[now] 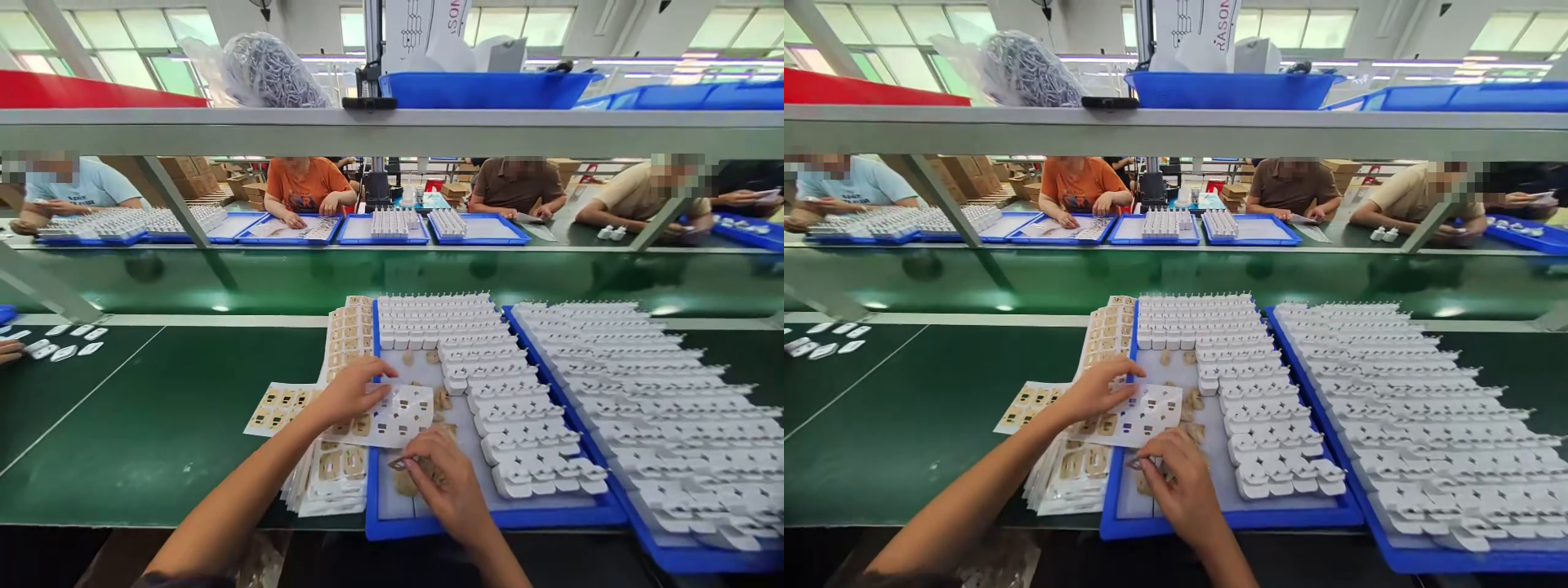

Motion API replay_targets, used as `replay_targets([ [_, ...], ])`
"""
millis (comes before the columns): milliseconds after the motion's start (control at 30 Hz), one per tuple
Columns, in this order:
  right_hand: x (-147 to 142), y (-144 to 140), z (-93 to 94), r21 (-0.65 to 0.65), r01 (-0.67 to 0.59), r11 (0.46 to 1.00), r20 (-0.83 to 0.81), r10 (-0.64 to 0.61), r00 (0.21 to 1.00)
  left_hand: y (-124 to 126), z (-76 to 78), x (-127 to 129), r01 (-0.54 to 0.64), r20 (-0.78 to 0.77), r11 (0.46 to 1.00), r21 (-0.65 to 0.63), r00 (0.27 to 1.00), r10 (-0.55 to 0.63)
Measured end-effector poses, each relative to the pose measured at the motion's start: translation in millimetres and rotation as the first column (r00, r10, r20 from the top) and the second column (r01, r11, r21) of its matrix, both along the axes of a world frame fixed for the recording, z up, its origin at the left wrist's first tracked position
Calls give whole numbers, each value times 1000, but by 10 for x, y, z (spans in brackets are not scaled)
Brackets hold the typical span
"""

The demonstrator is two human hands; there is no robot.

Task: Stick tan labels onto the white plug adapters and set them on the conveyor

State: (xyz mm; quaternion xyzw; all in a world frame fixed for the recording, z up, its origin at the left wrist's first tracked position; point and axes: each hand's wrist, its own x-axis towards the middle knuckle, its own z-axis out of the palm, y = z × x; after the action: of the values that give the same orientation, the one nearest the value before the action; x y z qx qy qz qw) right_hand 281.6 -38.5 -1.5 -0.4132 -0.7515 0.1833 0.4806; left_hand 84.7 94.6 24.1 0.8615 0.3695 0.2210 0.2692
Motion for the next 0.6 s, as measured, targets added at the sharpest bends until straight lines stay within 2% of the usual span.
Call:
replay_targets([
  [67,19,7,-26,38,4,999,11,-4,1000,-15,75,328,68,-64,996,58,996,-64],
  [133,34,24,-44,77,5,997,38,-8,999,2,85,706,122,-150,985,124,983,-103],
  [233,65,48,-68,117,-5,993,53,-1,999,80,-9,1192,130,-318,971,201,946,-61],
  [300,95,58,-95,125,-15,992,55,8,998,117,-92,1384,130,-372,963,236,928,-34],
  [400,140,81,-153,139,-36,990,76,26,997,104,-168,1476,124,-391,954,272,920,-8],
  [600,182,173,-238,222,-30,975,93,9,996,-25,-174,1385,153,-373,929,336,928,-18],
])
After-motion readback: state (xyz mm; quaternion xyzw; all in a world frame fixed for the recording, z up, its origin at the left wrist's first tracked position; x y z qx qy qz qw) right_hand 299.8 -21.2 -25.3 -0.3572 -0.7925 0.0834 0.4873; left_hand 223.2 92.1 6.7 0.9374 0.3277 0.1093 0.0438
